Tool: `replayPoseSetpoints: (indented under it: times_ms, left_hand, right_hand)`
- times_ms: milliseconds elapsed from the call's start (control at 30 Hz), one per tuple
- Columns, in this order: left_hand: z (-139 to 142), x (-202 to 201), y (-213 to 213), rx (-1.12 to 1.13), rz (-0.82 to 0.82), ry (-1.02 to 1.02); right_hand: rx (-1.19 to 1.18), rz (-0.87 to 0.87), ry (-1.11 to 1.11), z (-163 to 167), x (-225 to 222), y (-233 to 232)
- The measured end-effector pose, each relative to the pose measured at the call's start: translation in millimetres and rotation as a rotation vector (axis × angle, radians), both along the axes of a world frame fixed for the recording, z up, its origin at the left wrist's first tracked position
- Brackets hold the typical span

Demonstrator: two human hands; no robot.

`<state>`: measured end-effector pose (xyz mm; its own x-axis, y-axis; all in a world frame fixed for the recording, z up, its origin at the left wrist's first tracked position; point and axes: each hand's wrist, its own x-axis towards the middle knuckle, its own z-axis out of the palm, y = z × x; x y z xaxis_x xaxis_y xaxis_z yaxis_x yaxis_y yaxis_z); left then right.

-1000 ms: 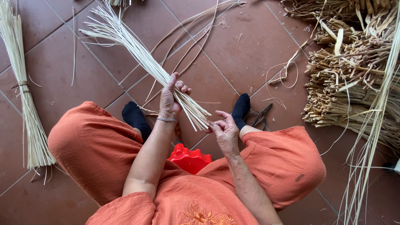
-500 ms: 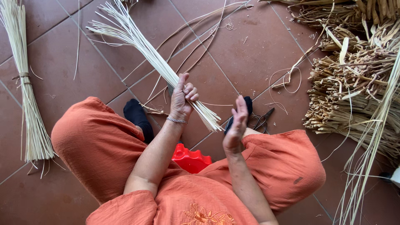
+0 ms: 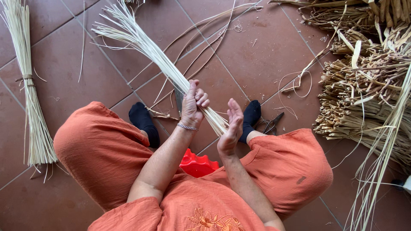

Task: The person gathers dried plant stalks, aligns them into bundles, and ties them with thin strips. They use scissors to trim excess material and place finished bundles on the tiled floor.

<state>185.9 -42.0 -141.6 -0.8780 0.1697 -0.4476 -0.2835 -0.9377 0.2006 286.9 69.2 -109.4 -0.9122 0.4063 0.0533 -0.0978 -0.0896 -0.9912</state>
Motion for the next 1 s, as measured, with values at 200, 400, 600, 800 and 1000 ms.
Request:
replayPoseSetpoints:
  times_ms: [200, 400, 600, 800, 1000]
  left_hand:
    - [7.5, -3.8, -8.8, 0.017, 0.017, 0.004]
    - [8.0, -10.4, -18.8, 0.021, 0.030, 0.072]
    - [3.6, -1.2, -3.8, -0.112, -0.016, 0.023]
    - [1.0, 1.2, -2.4, -0.062, -0.016, -0.026]
    - [-2.6, -6.8, -7.2, -0.185, -0.044, -0.005]
  right_hand:
    - [-0.194, -0.060, -0.089, -7.2, -13.7, 13.8]
    - [-0.582, 0.032, -0.123, 1.2, -10.7, 17.6]
    - [-0.155, 0.051, -0.011, 9.5, -5.6, -7.1]
    - [0.013, 0.032, 0.041, -5.2, -12.0, -12.6]
    - [0.187, 0.151, -0.298, -27.8, -27.8, 21.1]
